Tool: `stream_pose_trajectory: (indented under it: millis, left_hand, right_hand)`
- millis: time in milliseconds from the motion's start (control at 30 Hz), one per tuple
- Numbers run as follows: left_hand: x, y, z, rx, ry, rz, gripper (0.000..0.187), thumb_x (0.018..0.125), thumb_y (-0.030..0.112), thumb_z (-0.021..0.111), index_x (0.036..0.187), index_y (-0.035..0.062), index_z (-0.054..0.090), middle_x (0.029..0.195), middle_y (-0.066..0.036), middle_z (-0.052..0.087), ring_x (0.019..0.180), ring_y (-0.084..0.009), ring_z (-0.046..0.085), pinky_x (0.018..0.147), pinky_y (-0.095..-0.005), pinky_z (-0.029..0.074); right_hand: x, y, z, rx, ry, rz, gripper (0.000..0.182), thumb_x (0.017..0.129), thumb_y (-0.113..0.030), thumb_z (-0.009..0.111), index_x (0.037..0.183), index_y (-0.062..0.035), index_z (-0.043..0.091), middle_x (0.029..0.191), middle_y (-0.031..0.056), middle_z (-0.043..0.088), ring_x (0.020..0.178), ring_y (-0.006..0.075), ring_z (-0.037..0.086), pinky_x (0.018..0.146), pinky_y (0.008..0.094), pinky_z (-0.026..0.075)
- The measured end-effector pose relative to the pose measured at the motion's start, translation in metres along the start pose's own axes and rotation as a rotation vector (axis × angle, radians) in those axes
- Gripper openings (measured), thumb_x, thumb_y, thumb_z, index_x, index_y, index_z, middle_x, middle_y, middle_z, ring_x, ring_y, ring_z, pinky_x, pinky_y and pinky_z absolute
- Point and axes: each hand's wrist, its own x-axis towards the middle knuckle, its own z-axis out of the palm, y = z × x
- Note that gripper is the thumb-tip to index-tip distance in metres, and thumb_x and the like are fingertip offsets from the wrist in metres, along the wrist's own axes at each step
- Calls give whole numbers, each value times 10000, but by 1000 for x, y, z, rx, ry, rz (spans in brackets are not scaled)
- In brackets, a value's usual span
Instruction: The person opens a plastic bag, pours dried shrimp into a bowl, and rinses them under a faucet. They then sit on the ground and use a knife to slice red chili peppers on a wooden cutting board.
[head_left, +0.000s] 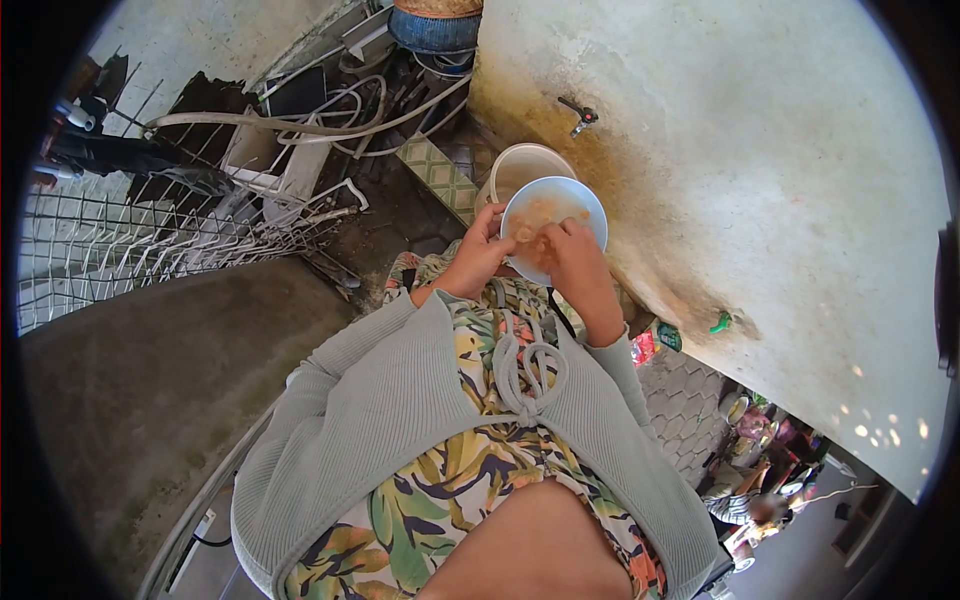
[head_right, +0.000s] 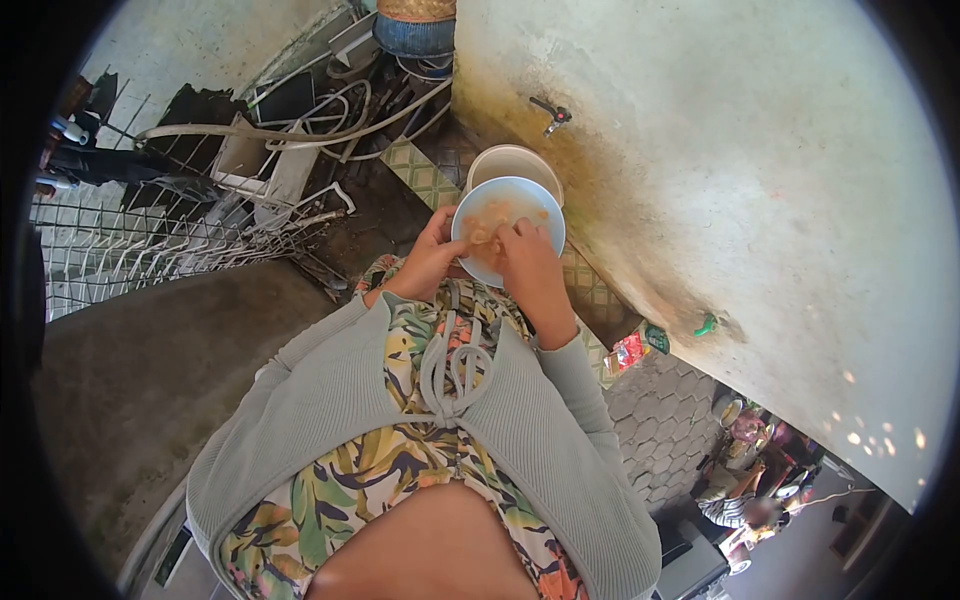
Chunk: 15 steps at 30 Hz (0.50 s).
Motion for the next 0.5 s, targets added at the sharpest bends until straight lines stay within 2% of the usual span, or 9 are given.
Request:
stream_pose_trajectory:
  millis: [67, 167, 300, 367, 500]
  left_hand:
    - [-1, 4, 3, 0, 13, 4, 501, 755, -25, 483, 1233, 89, 384, 1042, -77, 541, 924, -192, 603, 674, -359, 584]
    - [-1, 6, 2, -1, 18, 4, 489, 768, -19, 484, 1234, 89, 384, 1055, -74, 537, 934, -194, 602, 680, -364, 584]
    - [3, 1, 0, 15, -42, 13, 503, 781, -9, 477, 1260, 86, 357, 1092, -86, 518, 953, -206, 592, 676, -372, 584]
    - [3, 1, 0, 20, -59, 13, 504, 779, -9, 473, 1260, 89, 358, 1091, -85, 519, 950, -205, 592, 668, -369, 584]
    - [3, -1, -2, 10, -61, -9, 508, 776, -15, 465, 1261, 101, 365, 1086, -83, 520, 931, -196, 589, 639, -358, 579]
  right_hand:
    - [1, 14, 15, 114, -112, 49, 248, 708, -21, 639, 953, -49, 658, 889, 152, 627, 793, 322, 585, 714, 389, 476]
    - [3, 22, 13, 282, -112, 70, 252, 711, -35, 641, 962, -56, 661, 896, 148, 617, 802, 315, 590, 710, 367, 483]
    - [10, 9, -5, 213, 18, 59, 254, 712, -42, 639, 964, -57, 664, 879, 138, 609, 814, 308, 594, 721, 363, 484]
    - [18, 4, -3, 108, 102, -183, 235, 713, -46, 639, 948, -49, 663, 854, 129, 612, 818, 306, 593, 721, 362, 484]
    - [25, -4, 15, 116, 119, -234, 223, 713, -58, 647, 935, -44, 661, 840, 113, 614, 824, 305, 588, 724, 373, 481]
